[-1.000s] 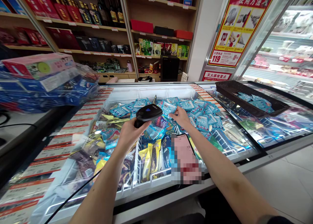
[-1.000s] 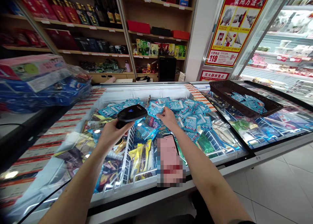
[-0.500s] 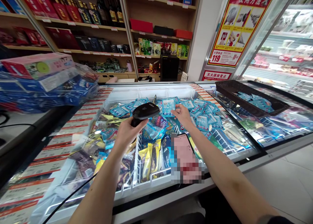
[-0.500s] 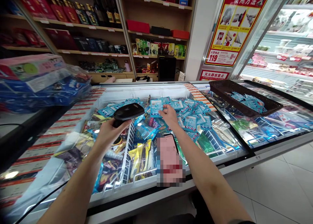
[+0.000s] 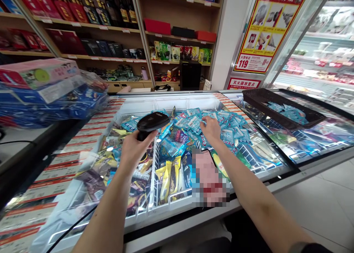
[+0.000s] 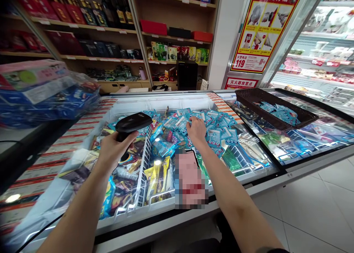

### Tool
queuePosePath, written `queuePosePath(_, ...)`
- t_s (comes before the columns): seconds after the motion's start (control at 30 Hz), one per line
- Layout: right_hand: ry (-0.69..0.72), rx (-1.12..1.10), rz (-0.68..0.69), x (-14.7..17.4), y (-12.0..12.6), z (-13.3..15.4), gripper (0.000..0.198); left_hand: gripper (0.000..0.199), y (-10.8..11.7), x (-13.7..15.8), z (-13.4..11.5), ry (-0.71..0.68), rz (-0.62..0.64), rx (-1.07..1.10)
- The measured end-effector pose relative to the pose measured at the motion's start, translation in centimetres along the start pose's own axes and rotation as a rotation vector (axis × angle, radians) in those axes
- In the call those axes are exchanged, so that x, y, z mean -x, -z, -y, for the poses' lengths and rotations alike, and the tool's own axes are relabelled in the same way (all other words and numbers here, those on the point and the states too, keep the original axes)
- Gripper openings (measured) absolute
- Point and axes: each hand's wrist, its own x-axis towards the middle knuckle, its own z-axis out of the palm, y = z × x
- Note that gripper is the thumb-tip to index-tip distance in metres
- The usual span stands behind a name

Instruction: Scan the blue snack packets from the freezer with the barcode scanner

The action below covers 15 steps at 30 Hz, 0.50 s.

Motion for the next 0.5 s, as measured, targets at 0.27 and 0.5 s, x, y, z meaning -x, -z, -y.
queuePosePath(0.27,0.125,0.08,-0.057,0.3,0.1,0.2,0.027,0.045,-0.6,0.3,-0.1,-0.006,-0.018,-0.109)
queuePosePath(0.5,0.234,0.062,-0.047,0.6,-0.1,0.7,0.029,0.048,-1.1,0.4,0.0,-0.085,0.023,-0.292)
